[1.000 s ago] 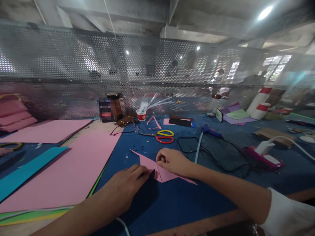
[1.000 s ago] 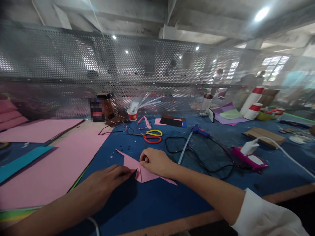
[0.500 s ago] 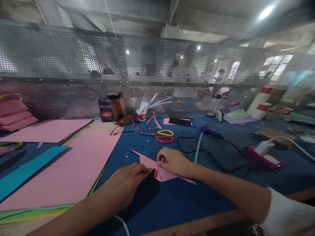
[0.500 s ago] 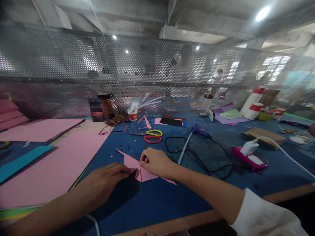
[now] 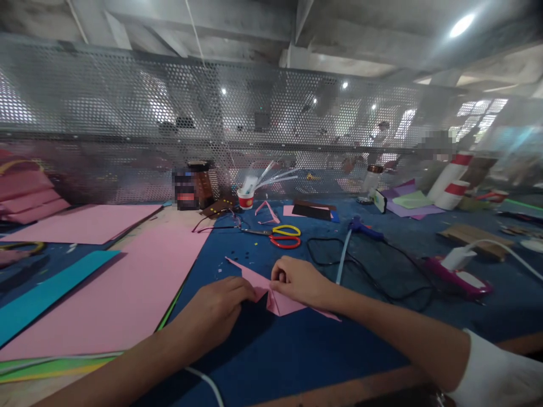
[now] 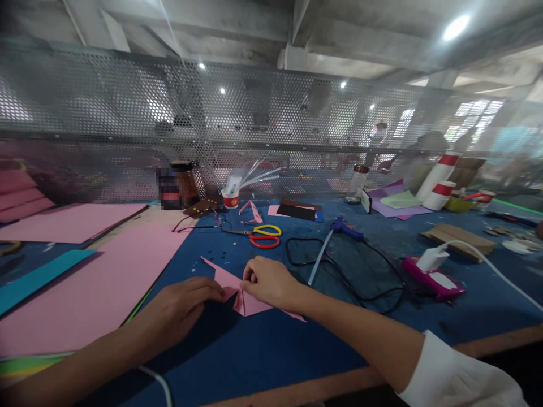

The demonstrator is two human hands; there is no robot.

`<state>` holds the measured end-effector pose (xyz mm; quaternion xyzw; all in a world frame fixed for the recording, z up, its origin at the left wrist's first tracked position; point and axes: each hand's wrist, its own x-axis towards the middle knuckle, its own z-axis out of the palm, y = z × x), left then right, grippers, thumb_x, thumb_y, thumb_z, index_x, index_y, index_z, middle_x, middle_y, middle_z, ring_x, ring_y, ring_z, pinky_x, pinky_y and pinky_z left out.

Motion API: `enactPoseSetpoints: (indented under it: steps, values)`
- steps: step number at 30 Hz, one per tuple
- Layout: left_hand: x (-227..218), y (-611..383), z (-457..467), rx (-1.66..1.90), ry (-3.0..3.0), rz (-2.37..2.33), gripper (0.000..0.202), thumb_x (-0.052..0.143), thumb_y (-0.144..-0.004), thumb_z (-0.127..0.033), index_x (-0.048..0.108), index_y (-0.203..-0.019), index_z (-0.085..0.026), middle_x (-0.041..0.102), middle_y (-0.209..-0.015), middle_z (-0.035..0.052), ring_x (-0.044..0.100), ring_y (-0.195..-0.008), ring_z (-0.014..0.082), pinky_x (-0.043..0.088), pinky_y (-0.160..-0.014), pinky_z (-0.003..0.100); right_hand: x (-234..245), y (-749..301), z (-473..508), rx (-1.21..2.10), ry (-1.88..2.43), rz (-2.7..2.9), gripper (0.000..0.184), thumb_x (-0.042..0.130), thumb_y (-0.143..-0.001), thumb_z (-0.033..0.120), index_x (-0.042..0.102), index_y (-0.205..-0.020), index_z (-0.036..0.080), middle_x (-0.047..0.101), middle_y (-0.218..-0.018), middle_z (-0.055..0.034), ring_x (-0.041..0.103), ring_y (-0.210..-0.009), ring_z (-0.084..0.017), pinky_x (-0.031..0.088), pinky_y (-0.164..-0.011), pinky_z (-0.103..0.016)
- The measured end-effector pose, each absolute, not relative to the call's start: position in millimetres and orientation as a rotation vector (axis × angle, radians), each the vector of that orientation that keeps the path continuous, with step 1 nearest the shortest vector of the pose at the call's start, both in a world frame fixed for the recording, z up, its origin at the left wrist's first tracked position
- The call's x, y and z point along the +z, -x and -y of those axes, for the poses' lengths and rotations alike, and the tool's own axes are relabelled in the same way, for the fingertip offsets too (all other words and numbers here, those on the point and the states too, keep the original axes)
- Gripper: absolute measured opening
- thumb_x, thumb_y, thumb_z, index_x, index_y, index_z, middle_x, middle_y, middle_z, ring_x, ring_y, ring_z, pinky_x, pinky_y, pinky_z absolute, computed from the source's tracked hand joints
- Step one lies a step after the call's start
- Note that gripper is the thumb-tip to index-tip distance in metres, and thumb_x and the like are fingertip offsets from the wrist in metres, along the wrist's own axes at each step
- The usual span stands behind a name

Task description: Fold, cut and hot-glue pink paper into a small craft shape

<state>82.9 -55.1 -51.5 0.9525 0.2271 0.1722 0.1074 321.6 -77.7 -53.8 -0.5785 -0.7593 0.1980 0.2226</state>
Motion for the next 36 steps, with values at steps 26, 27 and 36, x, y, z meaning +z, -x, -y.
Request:
enactPoseSetpoints:
  steps: [26,27,36]
  values:
    - [-75.7,-90.3,24.6,0.605,-2.878,-0.825,0.035,0.043,-0.097,-0.019,0.058,-0.129,-0.022,0.062,-0.134,0.0073,0.047,-0.132,0.0247,0.034,-0.114,0.051,-58.9,-323.8,76.1,0.477,1.645,2.11,0.012,0.069,-0.082,0.032,0.066,-0.088,0.022,0.066,-0.083,0.0016,0.058,-0.069,-0.012,0.034,-0.06,-0.024]
    - [-76.9,-90.7,23.9,0.605,-2.881,-0.824,0.035,0.042,-0.098,-0.019,0.057,-0.129,-0.022,0.061,-0.135,0.0076,0.047,-0.133,0.0246,0.034,-0.114,0.051,-59.7,-324.1,76.5,0.446,1.647,2.11,0.014,0.069,-0.082,0.034,0.065,-0.089,0.022,0.066,-0.083,0.0015,0.058,-0.069,-0.012,0.034,-0.06,-0.024]
    - [-80.6,-93.0,19.4,0.585,-2.895,-0.783,0.04,0.037,-0.097,-0.012,0.055,-0.131,-0.022,0.059,-0.133,0.0085,0.049,-0.126,0.0237,0.038,-0.11,0.048,-63.4,-326.7,72.5,0.466,1.614,2.137,0.013,0.069,-0.082,0.035,0.066,-0.083,0.022,0.063,-0.083,0.0023,0.058,-0.069,-0.012,0.035,-0.061,-0.024]
